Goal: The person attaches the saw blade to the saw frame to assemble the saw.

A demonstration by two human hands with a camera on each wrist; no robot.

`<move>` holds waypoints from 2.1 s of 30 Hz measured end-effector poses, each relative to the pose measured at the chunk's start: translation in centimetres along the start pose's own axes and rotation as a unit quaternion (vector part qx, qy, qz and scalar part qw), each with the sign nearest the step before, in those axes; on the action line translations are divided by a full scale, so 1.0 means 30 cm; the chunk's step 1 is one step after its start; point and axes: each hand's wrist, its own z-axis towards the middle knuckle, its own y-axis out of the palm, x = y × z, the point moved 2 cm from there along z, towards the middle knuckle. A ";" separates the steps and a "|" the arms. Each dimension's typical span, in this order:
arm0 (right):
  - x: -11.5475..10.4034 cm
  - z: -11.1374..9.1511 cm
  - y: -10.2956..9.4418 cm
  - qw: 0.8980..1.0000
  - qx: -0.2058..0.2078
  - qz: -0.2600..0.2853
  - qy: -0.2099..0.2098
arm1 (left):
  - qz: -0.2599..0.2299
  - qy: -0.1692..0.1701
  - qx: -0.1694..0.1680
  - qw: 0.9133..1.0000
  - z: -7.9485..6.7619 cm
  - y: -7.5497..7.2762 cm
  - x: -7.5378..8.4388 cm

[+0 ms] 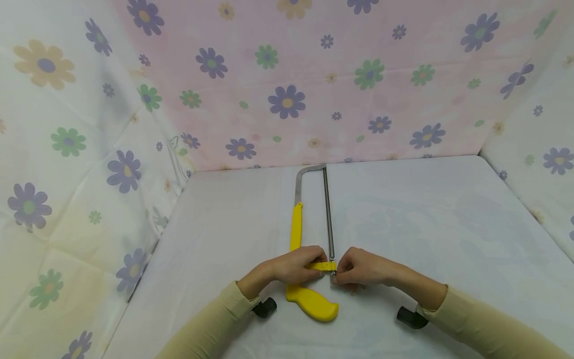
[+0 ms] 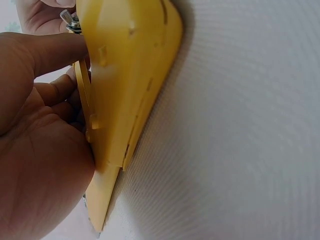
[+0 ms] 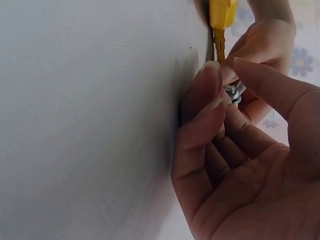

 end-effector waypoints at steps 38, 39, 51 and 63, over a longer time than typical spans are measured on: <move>0.003 -0.024 -0.011 0.999 0.024 -0.025 -0.008 | -0.001 0.010 0.001 1.000 -0.001 -0.001 -0.002; 0.003 -0.023 -0.010 0.999 0.025 -0.028 -0.009 | -0.001 0.010 0.001 1.000 -0.001 0.000 -0.003; -0.004 -0.006 0.003 1.000 0.014 -0.022 -0.009 | 0.001 0.013 0.000 1.000 -0.002 -0.004 0.003; -0.003 0.009 0.010 1.000 0.017 -0.021 0.000 | -0.012 0.007 -0.004 1.000 0.000 -0.005 0.002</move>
